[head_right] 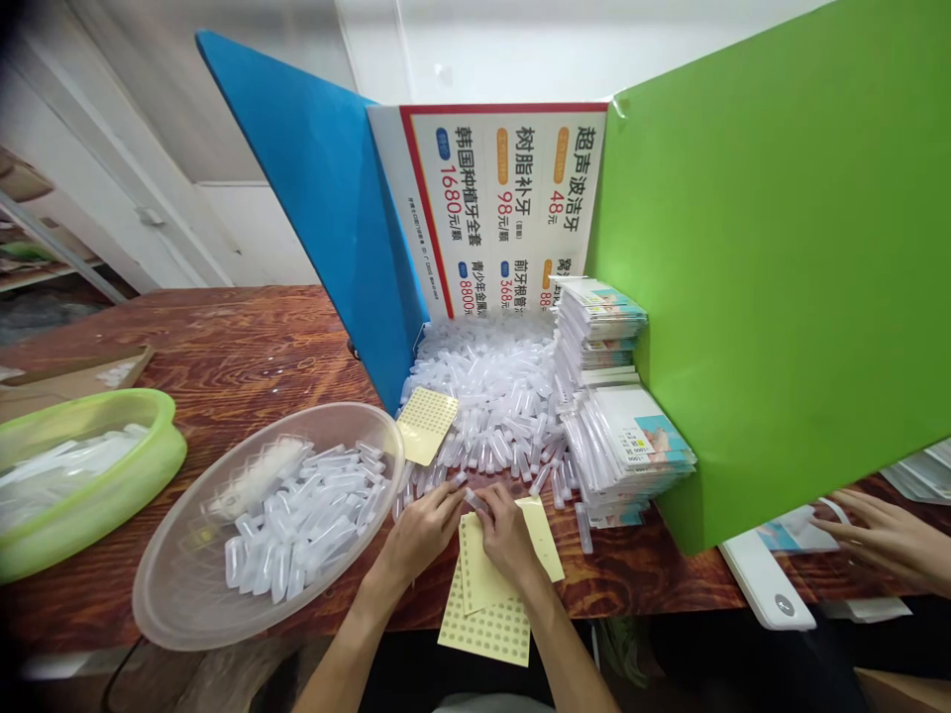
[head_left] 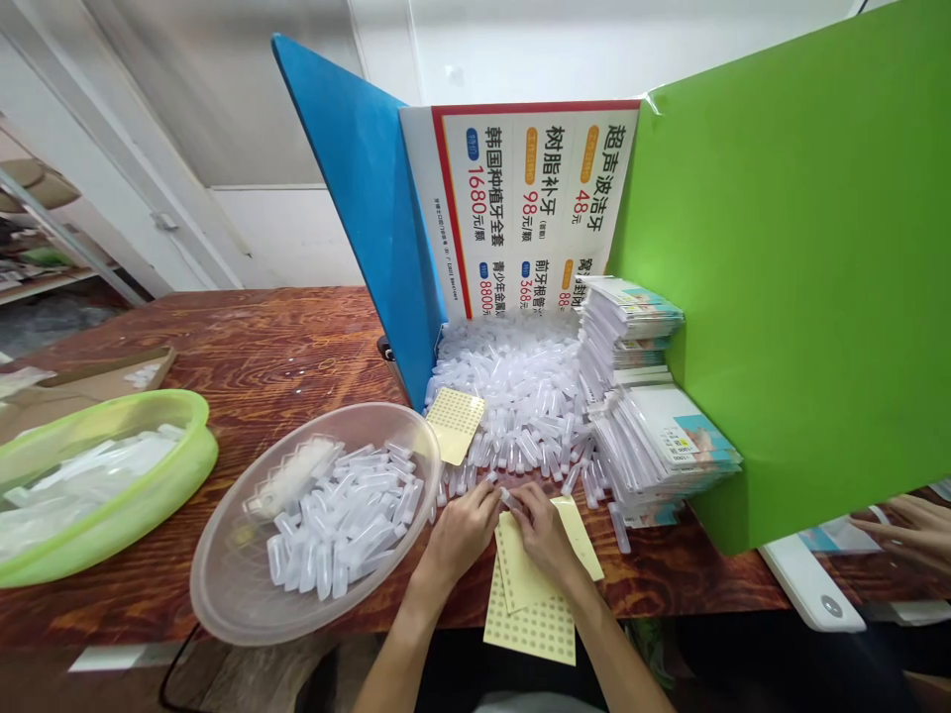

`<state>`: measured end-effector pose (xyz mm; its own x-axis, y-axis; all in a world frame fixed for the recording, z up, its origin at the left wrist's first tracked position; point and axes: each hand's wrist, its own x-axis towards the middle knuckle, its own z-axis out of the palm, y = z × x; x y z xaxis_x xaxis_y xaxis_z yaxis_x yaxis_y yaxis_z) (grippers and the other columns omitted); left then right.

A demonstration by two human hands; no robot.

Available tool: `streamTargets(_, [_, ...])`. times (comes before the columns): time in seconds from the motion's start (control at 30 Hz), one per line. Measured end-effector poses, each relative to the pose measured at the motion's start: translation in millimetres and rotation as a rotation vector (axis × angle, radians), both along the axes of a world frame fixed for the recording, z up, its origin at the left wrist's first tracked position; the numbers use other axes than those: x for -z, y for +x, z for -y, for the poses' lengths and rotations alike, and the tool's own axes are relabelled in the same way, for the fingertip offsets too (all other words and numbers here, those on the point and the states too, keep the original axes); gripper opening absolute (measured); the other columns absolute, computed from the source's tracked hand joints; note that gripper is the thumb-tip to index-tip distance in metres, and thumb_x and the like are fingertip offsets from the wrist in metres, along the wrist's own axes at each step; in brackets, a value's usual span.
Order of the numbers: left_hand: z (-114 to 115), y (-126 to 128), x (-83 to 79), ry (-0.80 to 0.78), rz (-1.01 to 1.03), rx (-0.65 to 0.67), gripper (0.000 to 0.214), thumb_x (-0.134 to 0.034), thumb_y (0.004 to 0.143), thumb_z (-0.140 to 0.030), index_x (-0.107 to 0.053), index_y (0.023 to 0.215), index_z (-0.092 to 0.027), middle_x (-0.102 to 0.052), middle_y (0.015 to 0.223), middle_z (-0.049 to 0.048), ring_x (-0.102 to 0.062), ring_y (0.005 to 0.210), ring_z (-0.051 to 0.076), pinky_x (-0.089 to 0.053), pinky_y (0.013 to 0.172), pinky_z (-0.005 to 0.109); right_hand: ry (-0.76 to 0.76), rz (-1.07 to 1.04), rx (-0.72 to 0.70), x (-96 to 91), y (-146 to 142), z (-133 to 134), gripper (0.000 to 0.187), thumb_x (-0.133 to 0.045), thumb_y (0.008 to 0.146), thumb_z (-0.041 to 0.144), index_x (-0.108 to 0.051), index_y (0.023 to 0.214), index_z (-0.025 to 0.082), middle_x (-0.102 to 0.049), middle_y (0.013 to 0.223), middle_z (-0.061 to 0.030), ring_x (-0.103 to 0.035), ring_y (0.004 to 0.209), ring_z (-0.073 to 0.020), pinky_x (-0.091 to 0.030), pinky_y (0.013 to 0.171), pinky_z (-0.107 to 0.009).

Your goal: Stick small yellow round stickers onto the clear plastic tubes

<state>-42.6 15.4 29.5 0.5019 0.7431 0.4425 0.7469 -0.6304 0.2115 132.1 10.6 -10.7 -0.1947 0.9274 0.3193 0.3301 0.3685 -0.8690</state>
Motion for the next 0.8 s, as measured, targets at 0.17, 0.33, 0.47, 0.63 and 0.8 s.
streamTargets(0.17, [4,4,5.5,-0.08,0.315,-0.102,0.024,-0.053,0.098,-0.028,-0.064,0.118,-0.021,-0.07,0.109,0.0094,-0.072,0.086,0.019,-0.061,0.073,0.03,0.023,-0.008,-0.007,1.9,0,-1,0.022,-0.047,0.098,0.017,-0.063,0.11,0.024,-0.061,0.103,-0.0071,-0.061,0.094,-0.022,-0.053,0.081,-0.034])
streamTargets(0.33, [4,17,16.1,-0.102,0.514,-0.174,0.024,-0.054,0.098,-0.033,-0.074,0.099,-0.021,-0.072,0.094,0.0065,-0.072,0.081,0.018,-0.059,0.068,0.028,0.042,-0.003,-0.012,3.6,1,-2,0.022,-0.047,0.097,0.017,-0.064,0.109,0.024,-0.06,0.101,-0.0069,-0.061,0.094,-0.0222,-0.052,0.081,-0.033])
streamTargets(0.47, [5,29,22.7,-0.174,0.723,-0.28,0.026,-0.06,0.094,-0.038,-0.077,0.087,-0.02,-0.07,0.085,0.0051,-0.069,0.075,0.018,-0.056,0.06,0.026,0.05,0.001,-0.003,4.9,2,-1,0.024,-0.045,0.097,0.015,-0.065,0.107,0.023,-0.061,0.1,-0.0064,-0.061,0.093,-0.0218,-0.051,0.081,-0.033])
streamTargets(0.63, [7,35,32.6,-0.13,0.784,-0.306,0.027,-0.06,0.094,-0.038,-0.076,0.081,-0.02,-0.071,0.083,0.0046,-0.069,0.074,0.018,-0.057,0.065,0.03,0.047,-0.001,0.021,5.3,4,0,0.02,-0.047,0.097,0.016,-0.064,0.103,0.023,-0.06,0.098,-0.0059,-0.061,0.091,-0.0217,-0.051,0.08,-0.033])
streamTargets(0.8, [10,34,37.9,-0.126,0.806,-0.326,0.029,-0.06,0.094,-0.041,-0.076,0.082,-0.021,-0.072,0.085,0.0055,-0.07,0.076,0.019,-0.059,0.066,0.031,0.072,0.004,0.087,7.1,4,-1,0.016,-0.05,0.097,0.021,-0.064,0.104,0.023,-0.059,0.098,-0.007,-0.062,0.09,-0.0228,-0.054,0.076,-0.032])
